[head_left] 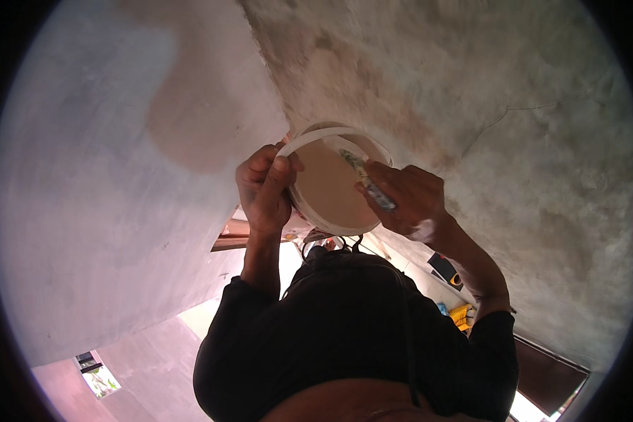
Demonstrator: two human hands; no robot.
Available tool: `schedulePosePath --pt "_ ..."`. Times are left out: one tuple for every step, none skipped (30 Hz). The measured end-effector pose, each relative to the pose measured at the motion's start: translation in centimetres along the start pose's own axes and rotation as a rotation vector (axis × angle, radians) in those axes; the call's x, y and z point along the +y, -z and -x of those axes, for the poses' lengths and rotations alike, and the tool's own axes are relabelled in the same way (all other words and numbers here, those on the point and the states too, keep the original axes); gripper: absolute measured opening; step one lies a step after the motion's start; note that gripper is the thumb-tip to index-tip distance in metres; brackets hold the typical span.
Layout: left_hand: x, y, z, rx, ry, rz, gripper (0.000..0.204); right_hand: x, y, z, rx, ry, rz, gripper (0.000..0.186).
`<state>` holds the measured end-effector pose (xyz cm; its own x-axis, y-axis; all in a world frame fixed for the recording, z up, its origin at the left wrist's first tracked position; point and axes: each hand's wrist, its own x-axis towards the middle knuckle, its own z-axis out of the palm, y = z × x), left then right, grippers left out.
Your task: The person stands on a ladder and paints a section of the ceiling white using a paintbrush and a bucket. They repeatedly dip the brush into the bucket and apply paint to the ceiling surface.
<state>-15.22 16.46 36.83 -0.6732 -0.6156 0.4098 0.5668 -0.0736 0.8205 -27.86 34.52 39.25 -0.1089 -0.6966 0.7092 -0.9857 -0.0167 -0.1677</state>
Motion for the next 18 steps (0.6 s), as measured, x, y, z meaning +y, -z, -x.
schedulePosePath --pt "-0.2 0.0 0.0 0.018 -0.017 0.001 0.027 -0.1 0.3 0.1 0.040 -0.018 -0.008 0.020" --pt "-0.3 0.0 -0.1 0.036 -0.033 0.001 0.027 -0.4 0.6 0.0 0.022 -0.201 -0.150 0.018" --pt "-0.4 0.0 -0.2 0.030 -0.035 0.008 0.027 -0.7 1.1 0.0 0.006 -0.391 -0.291 0.016" --pt "-0.4 0.0 -0.3 0.024 -0.035 0.016 0.027 -0.8 1.4 -0.1 -0.012 -0.581 -0.433 0.015" --pt "-0.5 0.0 -0.4 0.018 -0.036 0.023 0.027 -0.5 1.2 0.1 -0.026 -0.686 -0.601 0.016" --pt "-0.6 -0.2 -0.4 0.032 -0.040 0.023 0.027 0.1 0.8 0.5 -0.045 -0.788 -0.772 0.017" --pt "-0.8 -0.4 -0.3 0.047 -0.045 0.024 0.027 0.5 0.5 0.7 -0.066 -0.890 -0.944 0.018" --pt "-0.9 -0.5 -0.3 0.062 -0.049 0.024 0.027 0.8 0.4 0.6 -0.078 -0.912 -1.048 0.018" --pt "-0.7 -0.3 -0.3 0.063 -0.051 0.017 0.027 0.8 0.3 0.4 -0.085 -0.935 -1.152 0.018" --pt "-0.5 0.0 -0.2 0.064 -0.053 0.009 0.027 0.8 0.3 0.2 -0.092 -0.956 -1.256 0.018" --pt "-0.3 0.2 -0.2 0.065 -0.055 0.001 0.028 0.8 0.3 0.1 -0.123 -0.941 -1.260 0.019" --pt "-0.1 0.5 -0.2 0.052 -0.060 0.017 0.028 0.9 0.3 0.0 -0.160 -0.925 -1.262 0.020" --pt "0.0 0.8 -0.2 0.038 -0.066 0.033 0.028 0.9 0.3 0.0 -0.197 -0.909 -1.264 0.021" --pt "0.2 1.0 -0.3 0.023 -0.071 0.049 0.028 0.8 0.3 0.0 -0.191 -0.853 -1.148 0.023" --pt "0.2 1.1 -0.3 0.025 -0.071 0.040 0.027 0.6 0.2 0.2 -0.182 -0.798 -1.035 0.024" --pt "0.3 1.2 -0.2 0.025 -0.072 0.032 0.027 0.5 0.2 0.2 -0.172 -0.743 -0.921 0.026" --pt "0.4 1.3 -0.2 0.026 -0.072 0.023 0.027 0.5 0.1 0.0 -0.165 -0.655 -0.785 0.027" --pt "0.6 1.2 -0.1 0.037 -0.065 0.025 0.027 0.3 -0.1 -0.3 -0.160 -0.567 -0.651 0.027"
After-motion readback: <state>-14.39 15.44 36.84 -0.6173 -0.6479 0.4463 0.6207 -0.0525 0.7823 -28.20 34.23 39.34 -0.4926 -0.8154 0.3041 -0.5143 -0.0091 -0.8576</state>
